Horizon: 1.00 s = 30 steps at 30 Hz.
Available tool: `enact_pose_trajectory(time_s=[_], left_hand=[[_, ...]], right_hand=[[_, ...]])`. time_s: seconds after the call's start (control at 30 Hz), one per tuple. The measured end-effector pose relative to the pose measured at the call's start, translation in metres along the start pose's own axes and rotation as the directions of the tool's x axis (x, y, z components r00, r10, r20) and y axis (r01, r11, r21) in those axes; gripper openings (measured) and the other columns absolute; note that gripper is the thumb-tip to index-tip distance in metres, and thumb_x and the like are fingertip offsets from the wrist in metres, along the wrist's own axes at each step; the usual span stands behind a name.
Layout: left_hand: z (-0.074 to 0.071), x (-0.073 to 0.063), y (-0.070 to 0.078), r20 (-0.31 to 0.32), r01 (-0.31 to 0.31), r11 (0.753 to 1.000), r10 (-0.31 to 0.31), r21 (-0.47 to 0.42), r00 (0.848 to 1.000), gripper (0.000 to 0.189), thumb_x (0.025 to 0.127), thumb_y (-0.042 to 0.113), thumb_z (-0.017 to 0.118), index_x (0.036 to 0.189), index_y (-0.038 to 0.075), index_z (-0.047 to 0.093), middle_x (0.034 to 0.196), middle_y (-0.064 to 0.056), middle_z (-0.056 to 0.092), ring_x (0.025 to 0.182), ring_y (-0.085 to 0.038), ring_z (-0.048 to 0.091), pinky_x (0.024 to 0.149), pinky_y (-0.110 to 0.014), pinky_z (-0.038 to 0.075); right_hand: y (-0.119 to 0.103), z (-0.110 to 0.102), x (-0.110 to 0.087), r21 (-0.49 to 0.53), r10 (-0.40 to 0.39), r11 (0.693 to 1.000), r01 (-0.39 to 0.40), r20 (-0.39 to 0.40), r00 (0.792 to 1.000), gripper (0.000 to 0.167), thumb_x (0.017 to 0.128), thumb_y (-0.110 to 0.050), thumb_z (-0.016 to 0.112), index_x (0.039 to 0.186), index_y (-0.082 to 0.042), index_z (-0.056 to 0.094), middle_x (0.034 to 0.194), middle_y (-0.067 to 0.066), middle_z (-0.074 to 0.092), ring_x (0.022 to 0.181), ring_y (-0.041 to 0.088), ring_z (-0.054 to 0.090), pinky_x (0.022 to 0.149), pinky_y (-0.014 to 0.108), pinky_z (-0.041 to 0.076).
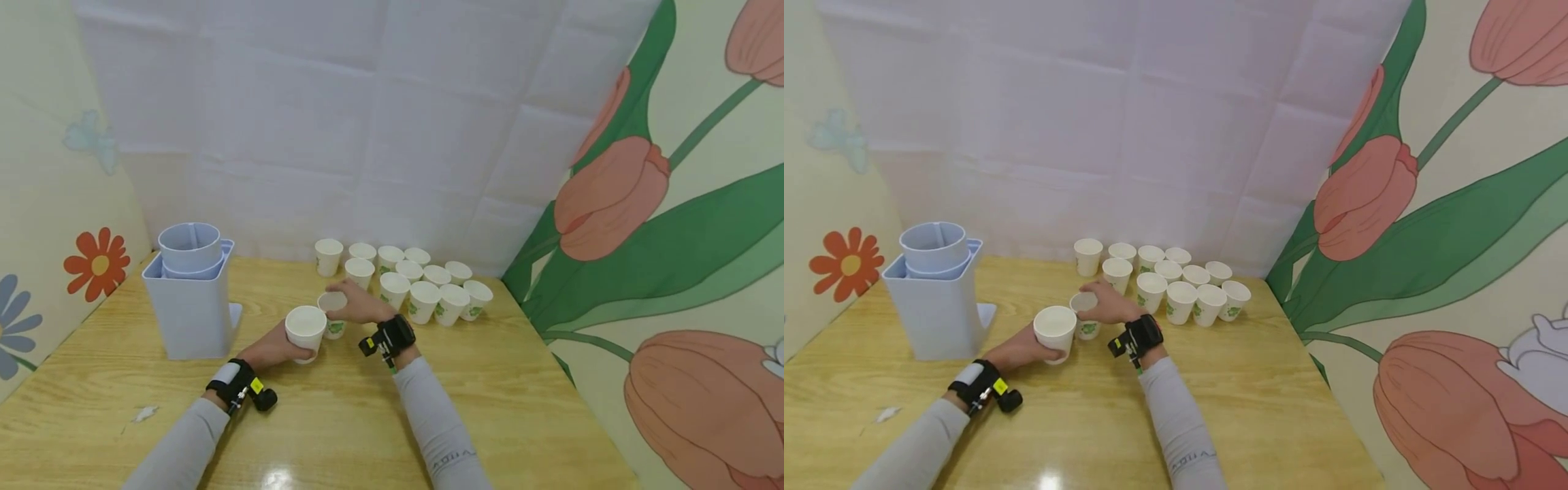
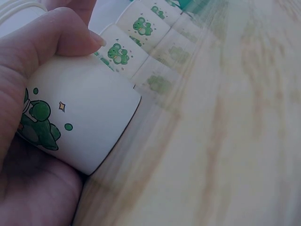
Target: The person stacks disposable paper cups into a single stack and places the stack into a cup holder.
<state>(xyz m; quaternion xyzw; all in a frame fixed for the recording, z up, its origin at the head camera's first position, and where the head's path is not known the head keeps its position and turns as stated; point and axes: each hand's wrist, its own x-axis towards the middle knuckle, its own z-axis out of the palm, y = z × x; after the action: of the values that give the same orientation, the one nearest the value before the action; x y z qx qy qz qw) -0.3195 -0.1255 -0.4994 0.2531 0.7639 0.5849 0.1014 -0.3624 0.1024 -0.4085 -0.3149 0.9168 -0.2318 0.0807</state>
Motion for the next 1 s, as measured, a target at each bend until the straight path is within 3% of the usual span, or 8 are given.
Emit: enact_pose_trajectory(time_s=[0.23,0.57,1.0], left_hand=[[0.0,0.0,0.001,0.013,-0.011,1.0,0.011,0.003,1.0,0.082,0.08,0.009,0.081,0.147,-0.006,0.036,0.139,-0.023,0.053,0.126,-0.034,0.051,0.109,-0.046,0.037],[0.002,0.0,0.004,0.005,-0.015,1.0,0.015,0.007,1.0,0.081,0.08,0.008,0.08,0.146,-0.007,0.035,0.136,-0.023,0.054,0.122,-0.029,0.053,0.107,-0.041,0.039],[0.003,-0.001,0.006,-0.014,0.025,1.0,-0.025,-0.015,1.0,0.084,0.078,0.006,0.08,0.146,-0.008,0.032,0.137,-0.026,0.052,0.124,-0.035,0.05,0.11,-0.049,0.035]], right_hand=[[0.001,-0.007,-0.008,0.041,0.032,0.999,-0.034,0.046,0.998,0.06,0.091,-0.029,0.075,0.143,-0.005,0.055,0.146,0.015,0.05,0.135,0.029,0.046,0.11,0.044,0.041],[0.002,-0.017,-0.015,0.059,0.014,0.998,-0.019,0.085,0.996,0.06,0.086,-0.024,0.08,0.139,-0.006,0.059,0.138,0.011,0.059,0.124,0.023,0.055,0.102,0.038,0.046],[-0.004,-0.023,-0.023,-0.017,0.045,0.999,-0.043,0.134,0.99,0.06,0.082,-0.012,0.08,0.138,-0.008,0.06,0.14,0.011,0.058,0.131,0.027,0.053,0.108,0.044,0.043]])
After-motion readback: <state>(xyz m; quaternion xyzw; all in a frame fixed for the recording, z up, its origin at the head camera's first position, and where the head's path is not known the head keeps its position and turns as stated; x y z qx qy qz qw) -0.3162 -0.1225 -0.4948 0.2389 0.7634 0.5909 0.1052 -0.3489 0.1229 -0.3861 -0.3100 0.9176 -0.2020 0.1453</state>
